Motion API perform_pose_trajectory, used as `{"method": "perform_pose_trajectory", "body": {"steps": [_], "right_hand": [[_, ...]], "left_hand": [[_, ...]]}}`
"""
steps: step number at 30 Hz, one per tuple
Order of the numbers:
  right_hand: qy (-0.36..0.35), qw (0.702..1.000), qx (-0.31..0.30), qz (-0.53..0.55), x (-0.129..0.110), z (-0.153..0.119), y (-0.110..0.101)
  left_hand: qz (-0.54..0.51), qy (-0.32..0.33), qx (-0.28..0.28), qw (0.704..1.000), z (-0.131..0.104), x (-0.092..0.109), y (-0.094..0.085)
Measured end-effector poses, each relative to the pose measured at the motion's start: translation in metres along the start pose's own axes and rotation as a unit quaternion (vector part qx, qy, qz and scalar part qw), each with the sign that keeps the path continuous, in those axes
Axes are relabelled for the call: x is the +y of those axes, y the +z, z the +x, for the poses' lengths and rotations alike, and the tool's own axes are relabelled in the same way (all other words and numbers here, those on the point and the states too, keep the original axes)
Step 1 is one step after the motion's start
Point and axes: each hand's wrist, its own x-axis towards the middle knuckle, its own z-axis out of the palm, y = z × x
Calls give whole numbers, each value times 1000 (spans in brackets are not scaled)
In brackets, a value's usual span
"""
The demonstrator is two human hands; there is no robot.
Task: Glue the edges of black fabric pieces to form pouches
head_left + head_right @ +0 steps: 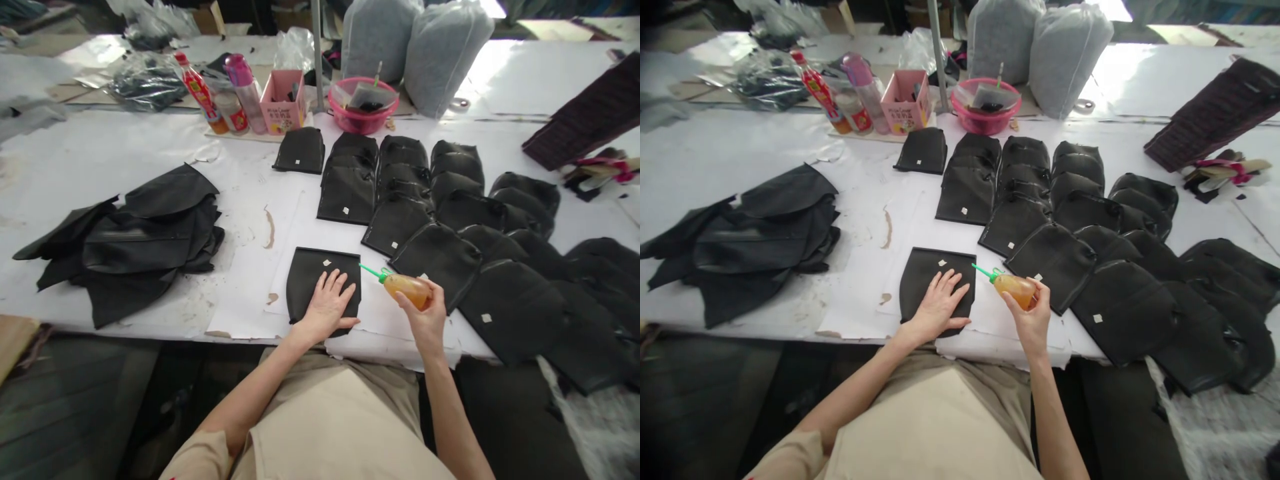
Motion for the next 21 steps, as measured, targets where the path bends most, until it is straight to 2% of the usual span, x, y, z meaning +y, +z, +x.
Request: {"method": "perform_pose_trajectory", "body": {"steps": [4, 9, 16, 21], "right_hand": [[-81, 989, -12, -126, -4, 13, 2], [-186, 951, -20, -246, -8, 24, 8], [-248, 922, -30, -295, -7, 34, 15], [-297, 899, -65, -315, -13, 36, 13]], "left_hand": [[20, 3, 0, 1000, 0, 0, -1], [27, 1, -5, 1000, 0, 1, -1], [32, 1, -4, 999, 0, 0, 1], [41, 5, 8, 999, 0, 0, 4]]}}
